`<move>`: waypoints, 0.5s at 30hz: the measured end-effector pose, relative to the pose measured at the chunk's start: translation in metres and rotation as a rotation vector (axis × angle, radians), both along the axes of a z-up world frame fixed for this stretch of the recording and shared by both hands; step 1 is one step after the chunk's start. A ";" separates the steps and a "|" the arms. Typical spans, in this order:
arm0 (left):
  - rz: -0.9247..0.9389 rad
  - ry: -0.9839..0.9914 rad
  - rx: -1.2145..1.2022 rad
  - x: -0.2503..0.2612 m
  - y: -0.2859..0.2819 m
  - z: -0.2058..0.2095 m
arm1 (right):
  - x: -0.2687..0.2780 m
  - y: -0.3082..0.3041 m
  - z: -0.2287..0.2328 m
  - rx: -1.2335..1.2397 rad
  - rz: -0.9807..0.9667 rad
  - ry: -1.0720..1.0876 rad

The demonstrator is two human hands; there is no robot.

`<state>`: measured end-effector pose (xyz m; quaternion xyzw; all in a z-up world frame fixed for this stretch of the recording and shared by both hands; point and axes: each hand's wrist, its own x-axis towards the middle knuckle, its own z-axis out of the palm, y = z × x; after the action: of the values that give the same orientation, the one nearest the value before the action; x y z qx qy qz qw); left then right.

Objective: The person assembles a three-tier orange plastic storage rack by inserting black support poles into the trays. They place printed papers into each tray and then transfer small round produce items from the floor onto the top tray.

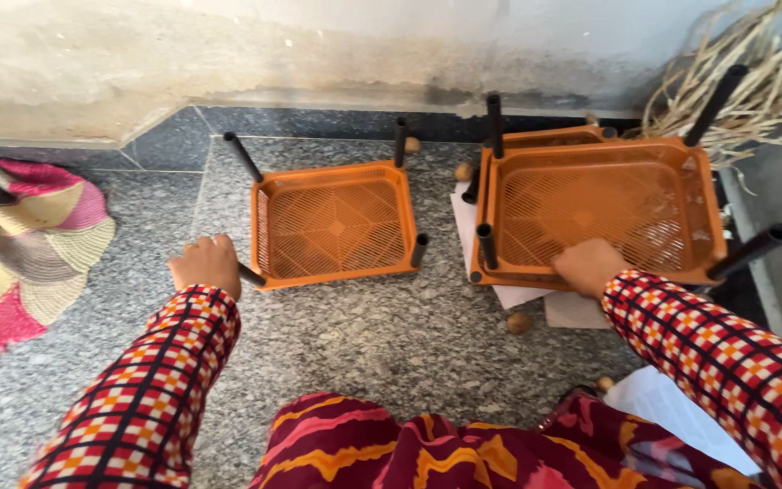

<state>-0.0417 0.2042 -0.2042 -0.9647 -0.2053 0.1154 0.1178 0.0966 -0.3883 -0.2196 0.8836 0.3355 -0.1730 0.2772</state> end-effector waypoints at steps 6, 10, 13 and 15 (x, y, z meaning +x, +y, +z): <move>0.089 0.083 -0.255 0.001 0.001 -0.013 | -0.002 -0.006 -0.010 0.011 -0.057 0.030; 0.086 0.108 -0.323 0.004 -0.001 -0.021 | -0.008 -0.003 -0.020 0.001 -0.076 0.069; 0.053 0.108 -0.300 0.009 0.002 -0.026 | -0.012 -0.001 -0.033 -0.048 -0.052 0.075; 0.044 0.122 -0.293 0.011 0.002 -0.027 | -0.014 -0.001 -0.044 -0.004 0.013 0.047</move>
<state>-0.0303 0.2063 -0.2309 -0.9580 -0.2000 0.2050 -0.0147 0.0826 -0.3897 -0.2639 0.8764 0.3474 -0.1926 0.2723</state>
